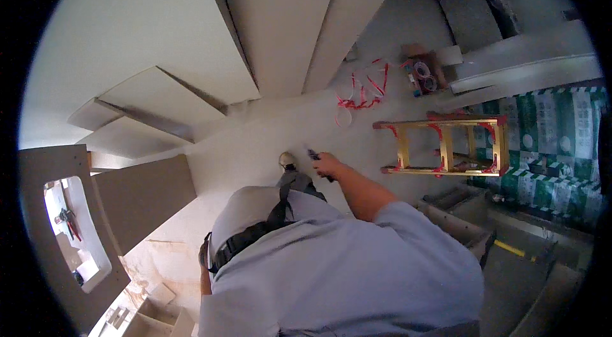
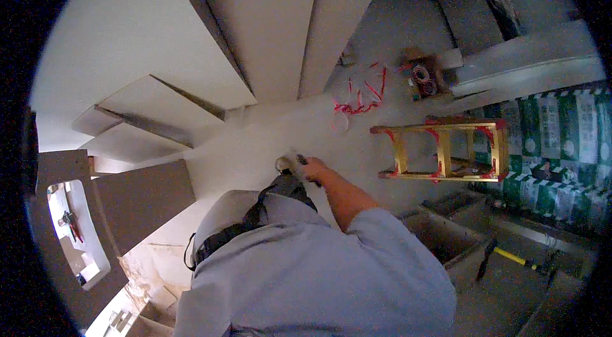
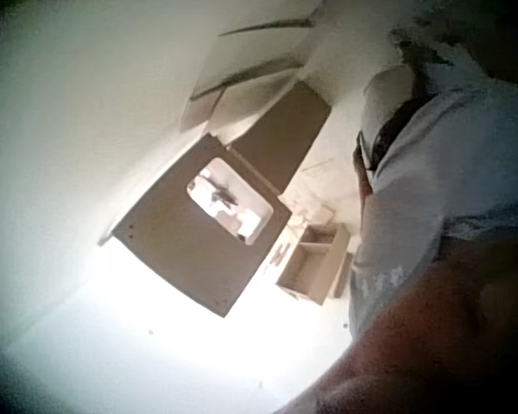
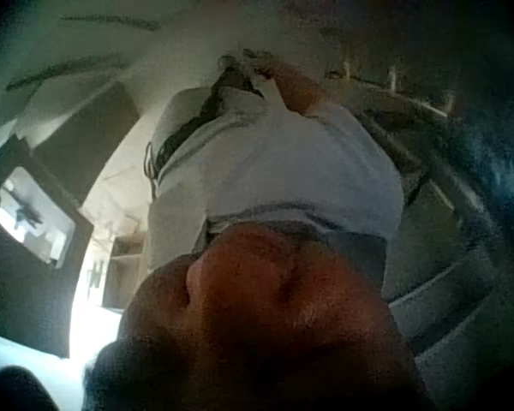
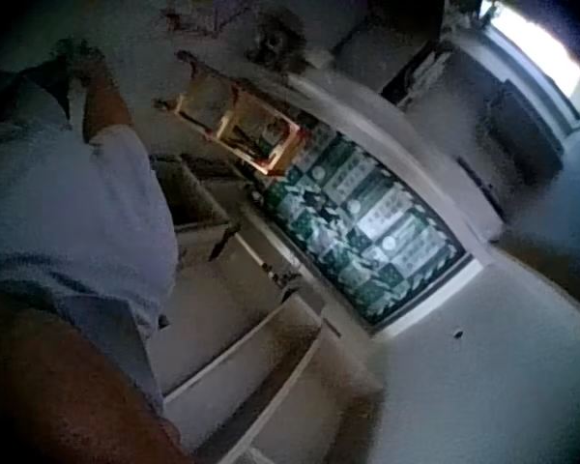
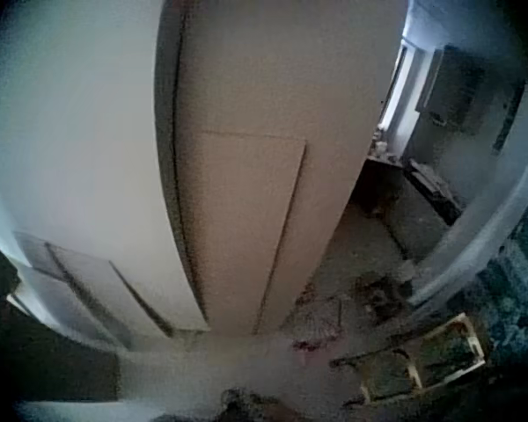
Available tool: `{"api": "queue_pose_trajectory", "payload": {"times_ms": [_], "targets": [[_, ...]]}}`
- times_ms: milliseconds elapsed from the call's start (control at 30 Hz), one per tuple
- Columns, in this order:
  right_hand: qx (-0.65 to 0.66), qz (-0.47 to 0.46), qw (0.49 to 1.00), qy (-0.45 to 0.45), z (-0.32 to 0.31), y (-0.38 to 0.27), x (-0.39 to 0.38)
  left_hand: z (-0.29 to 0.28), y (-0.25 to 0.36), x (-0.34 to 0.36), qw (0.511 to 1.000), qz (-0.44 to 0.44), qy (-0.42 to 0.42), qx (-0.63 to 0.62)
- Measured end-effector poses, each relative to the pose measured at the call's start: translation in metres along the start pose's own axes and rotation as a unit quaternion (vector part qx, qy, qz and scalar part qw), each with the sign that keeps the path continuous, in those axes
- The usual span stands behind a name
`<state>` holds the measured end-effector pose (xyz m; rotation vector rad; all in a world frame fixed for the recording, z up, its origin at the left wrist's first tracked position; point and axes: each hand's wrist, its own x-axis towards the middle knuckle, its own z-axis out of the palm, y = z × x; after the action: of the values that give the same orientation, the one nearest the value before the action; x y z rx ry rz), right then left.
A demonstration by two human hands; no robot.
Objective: The person applies a white adhesive strip to the inner edges of a rectangular cutout in a wooden panel, presses it firmly by hand along the perimeter, and then uses a utility knife to cut away the excess material.
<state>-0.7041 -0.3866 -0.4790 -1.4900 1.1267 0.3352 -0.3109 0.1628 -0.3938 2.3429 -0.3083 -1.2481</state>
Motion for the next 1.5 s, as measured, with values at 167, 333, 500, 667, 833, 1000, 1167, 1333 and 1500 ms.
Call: {"api": "queue_pose_trajectory", "payload": {"times_ms": [167, 333, 500, 667, 833, 1000, 1167, 1333, 1500], "targets": [[-0.110, -0.111, 0.987, -0.033, 0.014, -0.165, -0.012, -0.007, -0.020, 0.029, 0.995, 0.087, 0.019, -0.047], [-0.035, -0.144, 0.988, -0.046, 0.041, -0.275, -0.020, -0.037, 0.044, -0.009, 0.991, 0.054, 0.086, -0.090], [0.010, -0.197, 0.980, -0.034, 0.102, -0.338, -0.048, -0.071, 0.040, -0.070, 0.969, 0.094, 0.188, -0.126], [-0.090, -0.379, 0.917, -0.084, 0.195, -0.380, -0.049, -0.136, 0.037, -0.118, 0.930, 0.107, 0.315, -0.155], [-0.232, -0.486, 0.831, -0.141, 0.289, -0.454, -0.073, -0.203, 0.028, -0.150, 0.890, 0.107, 0.394, -0.201], [-0.199, -0.503, 0.813, -0.216, 0.331, -0.505, -0.068, -0.198, 0.024, -0.166, 0.844, 0.081, 0.457, -0.269], [-0.195, -0.607, 0.731, -0.244, 0.361, -0.576, -0.083, -0.230, 0.003, -0.191, 0.762, 0.059, 0.595, -0.248], [-0.198, -0.726, 0.601, -0.270, 0.409, -0.670, -0.097, -0.360, 0.012, -0.270, 0.613, 0.067, 0.777, -0.125], [-0.154, -0.808, 0.502, -0.267, 0.472, -0.736, -0.130, -0.490, 0.118, -0.397, 0.436, 0.092, 0.887, 0.123]]}}
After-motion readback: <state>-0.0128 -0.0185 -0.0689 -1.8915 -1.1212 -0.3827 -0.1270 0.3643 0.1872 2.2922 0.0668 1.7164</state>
